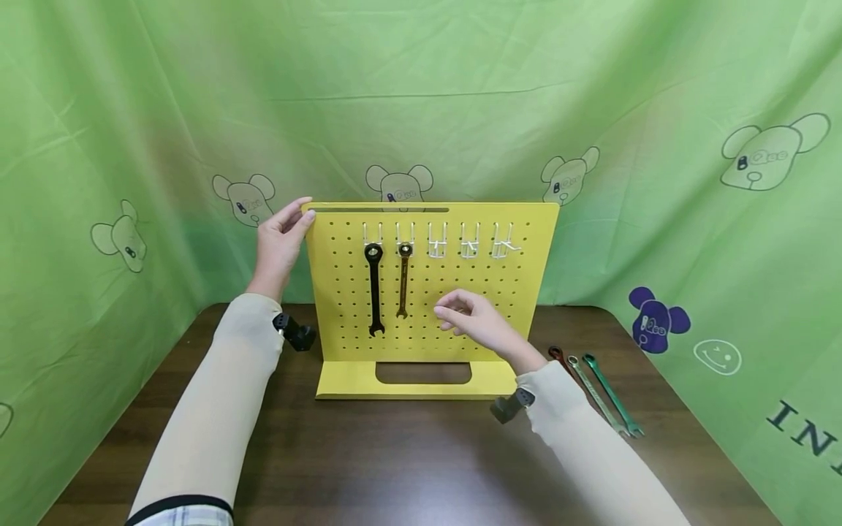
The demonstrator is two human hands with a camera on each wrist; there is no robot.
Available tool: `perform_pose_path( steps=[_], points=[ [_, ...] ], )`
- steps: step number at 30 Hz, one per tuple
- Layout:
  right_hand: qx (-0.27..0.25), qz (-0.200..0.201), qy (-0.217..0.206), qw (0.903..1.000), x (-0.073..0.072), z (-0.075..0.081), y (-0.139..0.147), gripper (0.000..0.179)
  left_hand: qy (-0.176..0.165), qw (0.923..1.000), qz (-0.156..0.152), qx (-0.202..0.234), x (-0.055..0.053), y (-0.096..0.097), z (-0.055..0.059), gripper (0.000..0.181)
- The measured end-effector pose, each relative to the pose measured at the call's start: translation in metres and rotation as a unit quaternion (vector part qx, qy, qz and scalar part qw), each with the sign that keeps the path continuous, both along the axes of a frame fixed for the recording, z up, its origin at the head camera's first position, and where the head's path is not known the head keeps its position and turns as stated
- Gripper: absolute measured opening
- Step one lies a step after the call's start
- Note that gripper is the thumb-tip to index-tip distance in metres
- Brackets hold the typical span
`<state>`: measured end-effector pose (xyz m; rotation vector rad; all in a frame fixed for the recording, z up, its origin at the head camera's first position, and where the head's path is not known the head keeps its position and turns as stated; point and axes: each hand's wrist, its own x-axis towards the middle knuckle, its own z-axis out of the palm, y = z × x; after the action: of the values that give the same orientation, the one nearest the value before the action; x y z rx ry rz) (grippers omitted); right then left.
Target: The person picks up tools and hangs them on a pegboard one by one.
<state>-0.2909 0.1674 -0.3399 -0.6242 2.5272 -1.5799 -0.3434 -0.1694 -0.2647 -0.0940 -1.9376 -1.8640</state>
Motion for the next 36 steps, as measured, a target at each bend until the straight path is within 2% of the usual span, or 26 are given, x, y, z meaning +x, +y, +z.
perform_pose_path(
  steps=[10, 19, 33, 36],
  points=[
    [0.027, -0.013, 0.007, 0.9995, 0.008, -0.011, 0.038, 0.033, -0.001, 1.0000, 0.001, -0.003, -0.001, 0.000, 0.003, 0.038],
    [0.055, -0.040, 0.002, 0.9977, 0.024, -0.018, 0.078, 0.033, 0.001, 1.0000, 0.000, -0.002, -0.001, 0.001, 0.002, 0.038],
    [0.072, -0.082, -0.025, 0.9937, 0.046, -0.033, 0.150, 0.036, 0.006, 1.0000, 0.005, 0.002, -0.001, 0.000, -0.001, 0.037],
    [0.077, -0.098, -0.042, 0.9913, 0.051, -0.038, 0.164, 0.038, 0.006, 1.0000, 0.005, 0.002, -0.001, 0.000, -0.001, 0.036]
  ],
)
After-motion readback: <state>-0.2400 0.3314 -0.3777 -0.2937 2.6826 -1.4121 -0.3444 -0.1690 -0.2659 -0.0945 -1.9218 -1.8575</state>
